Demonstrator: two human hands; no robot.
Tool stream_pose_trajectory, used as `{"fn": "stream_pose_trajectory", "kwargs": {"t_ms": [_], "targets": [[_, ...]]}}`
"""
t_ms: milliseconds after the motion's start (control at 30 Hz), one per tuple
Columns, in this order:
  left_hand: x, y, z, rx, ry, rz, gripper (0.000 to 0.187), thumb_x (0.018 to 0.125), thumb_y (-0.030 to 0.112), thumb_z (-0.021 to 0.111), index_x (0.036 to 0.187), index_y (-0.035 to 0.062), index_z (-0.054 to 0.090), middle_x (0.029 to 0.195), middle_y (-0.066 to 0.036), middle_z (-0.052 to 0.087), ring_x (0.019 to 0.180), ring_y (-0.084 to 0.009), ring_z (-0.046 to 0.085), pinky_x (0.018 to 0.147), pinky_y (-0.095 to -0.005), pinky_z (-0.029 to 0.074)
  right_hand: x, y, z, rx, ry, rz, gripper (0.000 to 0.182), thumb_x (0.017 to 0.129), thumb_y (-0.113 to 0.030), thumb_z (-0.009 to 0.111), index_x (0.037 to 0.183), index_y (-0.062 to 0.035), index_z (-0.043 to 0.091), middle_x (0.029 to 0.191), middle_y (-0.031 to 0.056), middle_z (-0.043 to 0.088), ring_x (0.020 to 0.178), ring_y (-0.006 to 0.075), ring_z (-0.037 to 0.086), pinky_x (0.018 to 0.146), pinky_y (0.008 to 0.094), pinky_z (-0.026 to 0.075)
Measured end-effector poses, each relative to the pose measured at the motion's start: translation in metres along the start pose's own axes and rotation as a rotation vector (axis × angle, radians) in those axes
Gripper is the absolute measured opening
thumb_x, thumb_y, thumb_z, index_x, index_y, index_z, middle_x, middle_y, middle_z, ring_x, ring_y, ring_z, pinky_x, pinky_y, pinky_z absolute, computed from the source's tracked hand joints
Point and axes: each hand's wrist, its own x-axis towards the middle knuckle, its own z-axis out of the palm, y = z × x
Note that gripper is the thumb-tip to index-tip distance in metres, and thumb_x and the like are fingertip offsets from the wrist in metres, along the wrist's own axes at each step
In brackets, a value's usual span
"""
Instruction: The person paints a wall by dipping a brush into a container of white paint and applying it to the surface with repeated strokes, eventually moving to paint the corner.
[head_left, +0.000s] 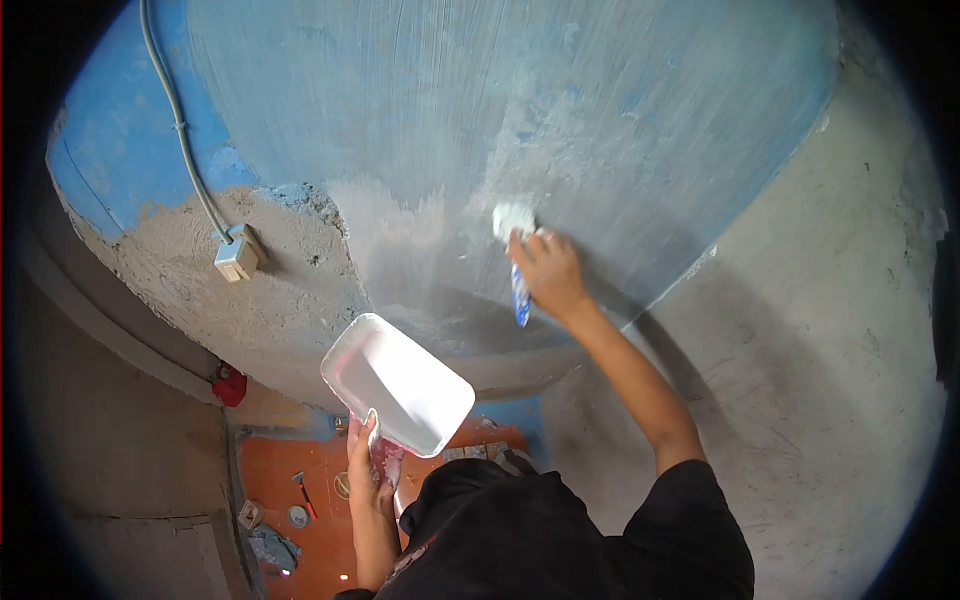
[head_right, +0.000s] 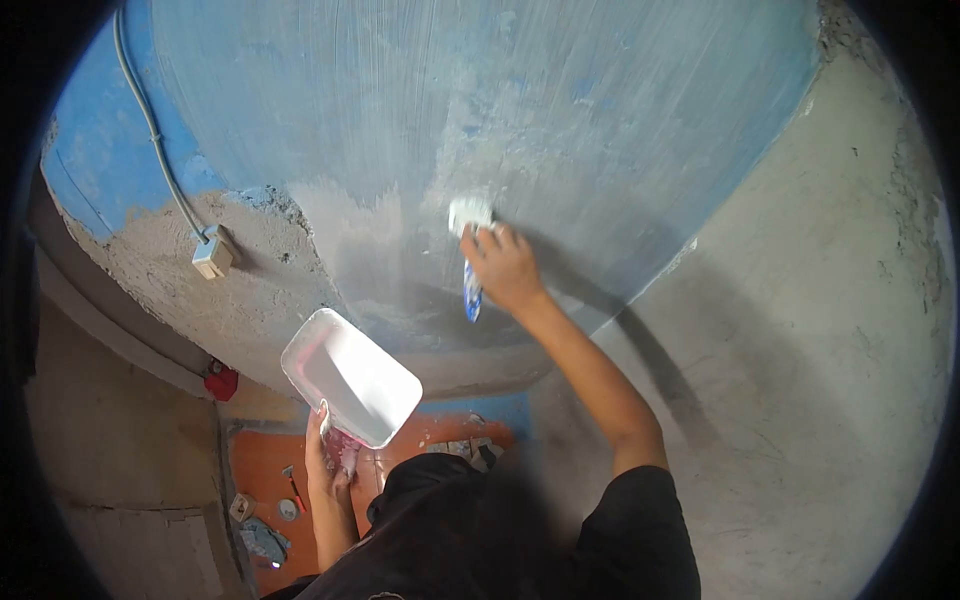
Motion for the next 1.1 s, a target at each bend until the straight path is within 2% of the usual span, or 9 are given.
{"fn": "stream_pose_trajectory", "kwargs": {"t_ms": [100, 300, 433, 533, 600, 667, 767, 967, 1100], "targets": [[0.0, 0.002, 0.001, 0.007, -0.044, 0.018, 0.061, 0.093, 0.021, 0.064, 0.145, 0.0073, 0.036, 0.127, -0.011, 0.056, 0.11, -0.0228, 0.062, 0.086, -0.0369, 0.056, -0.008, -0.007, -0.006, 0.226, -0.123, 0.02, 0.032, 0.09, -0.023, 0.067, 0.117, -0.0073, 0.068, 0.094, 0.0089, 0.06, 0.088, 0.0244, 0.058, 0.073, 0.0354, 0.049], [0.0, 0.003, 0.009, 0.009, -0.043, 0.009, 0.061, 0.093, 0.021, 0.065, 0.145, 0.0079, 0.035, 0.125, -0.009, 0.056, 0.108, -0.0209, 0.062, 0.084, -0.0349, 0.056, 0.11, 0.097, -0.109, 0.09, 0.123, 0.093, 0.033, 0.088, -0.022, 0.071, 0.116, -0.005, 0.069, 0.097, 0.0108, 0.065, 0.087, 0.0247, 0.06, 0.073, 0.0332, 0.051], [0.002, -0.003, 0.007, 0.07, -0.042, 0.033, 0.057, 0.094, 0.031, 0.064, 0.14, 0.0053, 0.043, 0.13, -0.012, 0.056, 0.116, -0.0273, 0.06, 0.092, -0.0443, 0.053, 0.147, 0.108, -0.136, 0.022, 0.297, 0.135, 0.03, 0.091, -0.023, 0.066, 0.114, -0.004, 0.069, 0.09, 0.0084, 0.064, 0.085, 0.0226, 0.06, 0.07, 0.0313, 0.051], [0.004, -0.007, 0.008, 0.064, -0.046, 0.028, 0.058, 0.094, 0.031, 0.064, 0.141, 0.0057, 0.043, 0.13, -0.011, 0.057, 0.116, -0.027, 0.06, 0.091, -0.0438, 0.054, 0.11, 0.072, -0.091, -0.19, 0.206, -0.058, 0.028, 0.092, -0.023, 0.063, 0.112, -0.0044, 0.07, 0.091, 0.0064, 0.064, 0.086, 0.0217, 0.059, 0.069, 0.0308, 0.05], [0.003, -0.007, 0.007, 0.061, -0.049, 0.017, 0.058, 0.094, 0.031, 0.064, 0.141, 0.0061, 0.042, 0.129, -0.011, 0.057, 0.116, -0.0268, 0.059, 0.091, -0.0435, 0.054, 0.069, 0.033, -0.054, -0.023, 0.081, -0.064, 0.032, 0.088, -0.015, 0.066, 0.118, -0.0033, 0.067, 0.091, 0.0092, 0.061, 0.09, 0.0246, 0.059, 0.076, 0.0341, 0.051], [-0.001, -0.004, 0.012, 0.02, -0.05, -0.005, 0.06, 0.093, 0.024, 0.064, 0.144, 0.007, 0.037, 0.127, -0.01, 0.056, 0.11, -0.0232, 0.061, 0.086, -0.0384, 0.056, 0.036, 0.009, -0.024, 0.11, -0.024, -0.092, 0.027, 0.087, -0.02, 0.065, 0.11, -0.0061, 0.068, 0.099, 0.0061, 0.062, 0.09, 0.0239, 0.059, 0.07, 0.0324, 0.05], [-0.005, 0.001, 0.013, 0.008, -0.05, -0.019, 0.06, 0.094, 0.02, 0.064, 0.145, 0.0073, 0.035, 0.126, -0.009, 0.056, 0.107, -0.021, 0.062, 0.082, -0.035, 0.057, 0.042, 0.012, -0.042, 0.243, -0.161, -0.038, 0.03, 0.084, -0.017, 0.067, 0.111, -0.006, 0.066, 0.1, 0.007, 0.062, 0.09, 0.0252, 0.058, 0.07, 0.0341, 0.05], [-0.008, -0.002, 0.005, 0.011, -0.012, -0.015, 0.058, 0.094, 0.018, 0.064, 0.144, 0.0067, 0.037, 0.125, -0.009, 0.057, 0.106, -0.0198, 0.062, 0.081, -0.033, 0.057, 0.129, 0.082, -0.102, 0.119, 0.247, 0.108, 0.025, 0.093, -0.023, 0.065, 0.11, -0.0049, 0.071, 0.091, 0.0095, 0.063, 0.078, 0.0258, 0.059, 0.068, 0.034, 0.05], [-0.012, -0.003, 0.008, 0.016, 0.023, -0.021, 0.057, 0.094, 0.018, 0.064, 0.143, 0.0063, 0.038, 0.124, -0.009, 0.057, 0.105, -0.0201, 0.063, 0.082, -0.0337, 0.057, 0.134, 0.078, -0.102, -0.007, 0.309, 0.098, 0.027, 0.093, -0.023, 0.064, 0.111, -0.0045, 0.07, 0.091, 0.0082, 0.062, 0.08, 0.0242, 0.058, 0.066, 0.0318, 0.05]]}}
